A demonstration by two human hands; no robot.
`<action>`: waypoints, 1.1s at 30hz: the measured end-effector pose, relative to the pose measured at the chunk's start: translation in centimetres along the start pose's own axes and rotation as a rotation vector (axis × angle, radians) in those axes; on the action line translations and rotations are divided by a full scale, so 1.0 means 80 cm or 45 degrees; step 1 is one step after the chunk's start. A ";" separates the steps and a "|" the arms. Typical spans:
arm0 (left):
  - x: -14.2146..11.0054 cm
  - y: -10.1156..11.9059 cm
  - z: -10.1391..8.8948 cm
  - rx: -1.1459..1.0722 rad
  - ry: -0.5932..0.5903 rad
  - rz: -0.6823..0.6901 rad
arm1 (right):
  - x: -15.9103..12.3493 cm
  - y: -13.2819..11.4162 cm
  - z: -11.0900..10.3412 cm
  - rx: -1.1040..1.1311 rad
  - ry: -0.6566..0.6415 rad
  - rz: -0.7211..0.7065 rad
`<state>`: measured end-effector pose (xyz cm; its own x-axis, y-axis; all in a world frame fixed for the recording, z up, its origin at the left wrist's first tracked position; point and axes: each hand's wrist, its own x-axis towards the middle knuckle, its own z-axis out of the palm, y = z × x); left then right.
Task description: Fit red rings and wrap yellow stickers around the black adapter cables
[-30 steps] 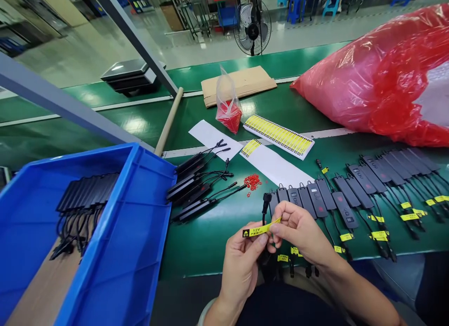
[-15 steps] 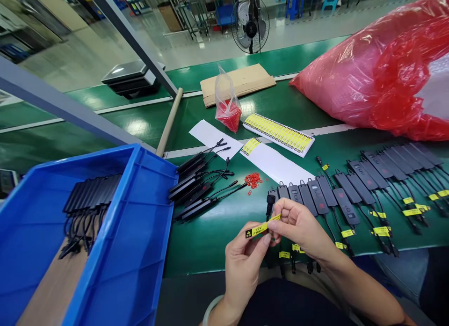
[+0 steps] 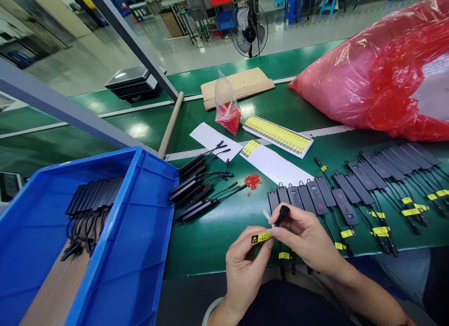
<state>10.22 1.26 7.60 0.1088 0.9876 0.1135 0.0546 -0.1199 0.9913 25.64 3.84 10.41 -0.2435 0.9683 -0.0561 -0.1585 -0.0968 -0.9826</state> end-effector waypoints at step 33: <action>0.033 0.036 -0.046 0.099 -0.017 0.140 | -0.010 -0.011 0.012 -0.287 0.186 -0.152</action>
<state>7.03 3.89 11.01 0.1312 0.9668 0.2194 0.1184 -0.2350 0.9647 25.08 2.97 11.49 -0.0933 0.9942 0.0535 0.0429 0.0577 -0.9974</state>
